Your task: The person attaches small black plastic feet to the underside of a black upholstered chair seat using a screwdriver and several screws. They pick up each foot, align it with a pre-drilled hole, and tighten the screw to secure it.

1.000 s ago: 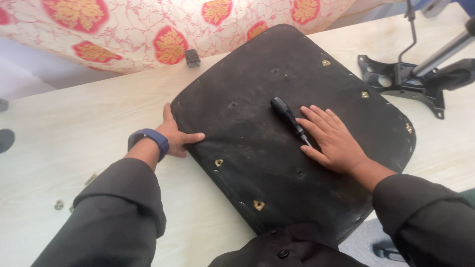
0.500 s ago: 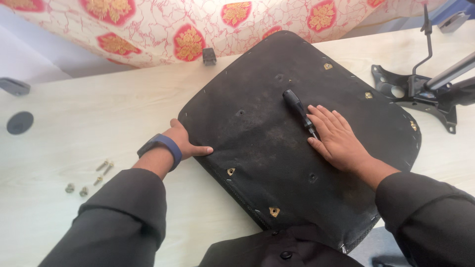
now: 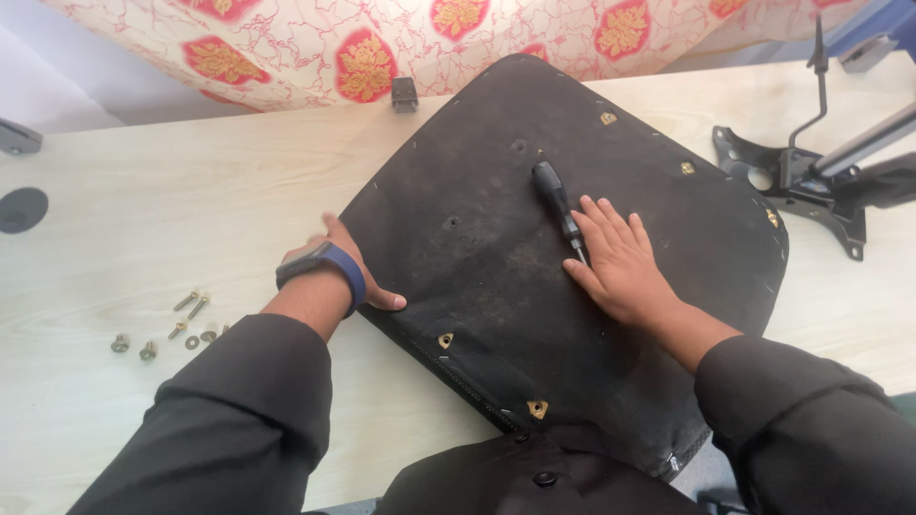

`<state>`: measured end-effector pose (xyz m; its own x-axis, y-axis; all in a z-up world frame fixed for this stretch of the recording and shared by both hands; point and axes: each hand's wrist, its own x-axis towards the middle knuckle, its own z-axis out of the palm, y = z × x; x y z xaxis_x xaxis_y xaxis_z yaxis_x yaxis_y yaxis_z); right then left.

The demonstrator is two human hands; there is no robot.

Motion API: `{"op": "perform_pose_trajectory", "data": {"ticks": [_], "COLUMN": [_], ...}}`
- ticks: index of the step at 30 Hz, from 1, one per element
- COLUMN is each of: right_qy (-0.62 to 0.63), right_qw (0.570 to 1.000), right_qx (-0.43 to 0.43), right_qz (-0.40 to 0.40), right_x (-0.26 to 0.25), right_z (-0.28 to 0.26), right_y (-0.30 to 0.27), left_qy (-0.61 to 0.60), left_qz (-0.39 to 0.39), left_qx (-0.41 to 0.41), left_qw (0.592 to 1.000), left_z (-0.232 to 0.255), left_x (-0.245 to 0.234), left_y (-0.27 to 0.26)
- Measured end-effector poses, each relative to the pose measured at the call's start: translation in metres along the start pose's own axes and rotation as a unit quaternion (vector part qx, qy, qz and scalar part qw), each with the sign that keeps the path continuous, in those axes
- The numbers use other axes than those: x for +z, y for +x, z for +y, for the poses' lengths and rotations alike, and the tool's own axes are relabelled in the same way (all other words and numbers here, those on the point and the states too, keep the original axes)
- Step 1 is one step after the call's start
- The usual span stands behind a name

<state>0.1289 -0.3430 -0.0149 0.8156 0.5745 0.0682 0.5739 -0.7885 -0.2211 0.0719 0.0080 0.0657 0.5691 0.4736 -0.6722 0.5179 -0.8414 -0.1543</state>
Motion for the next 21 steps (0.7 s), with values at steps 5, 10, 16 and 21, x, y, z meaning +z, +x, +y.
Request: {"op": "perform_pose_trajectory", "data": {"ticks": [5,10,16,21], "right_qy": [-0.002,0.034,0.085,0.104], "right_qw": [1.000,0.999,0.996,0.994], "right_qx": [0.022,0.007,0.005,-0.013], "right_qz": [0.020,0.024,-0.011,-0.024], "right_x": [0.004,0.000,-0.010,-0.010], "right_z": [-0.021,-0.026,-0.012,-0.016], "right_y": [-0.015,-0.030,-0.024,-0.024], "left_qy": [0.045,-0.142,-0.121,-0.122], "left_qz": [0.038,0.137,0.134,-0.028], "left_qx": [0.089,0.182,0.163,0.107], "left_qw": [0.994,0.963,0.970,0.986], "left_z": [0.010,-0.011,-0.021,-0.039], "left_x": [-0.006,0.004,0.007,-0.007], "left_y": [0.015,0.074,0.105,0.064]}}
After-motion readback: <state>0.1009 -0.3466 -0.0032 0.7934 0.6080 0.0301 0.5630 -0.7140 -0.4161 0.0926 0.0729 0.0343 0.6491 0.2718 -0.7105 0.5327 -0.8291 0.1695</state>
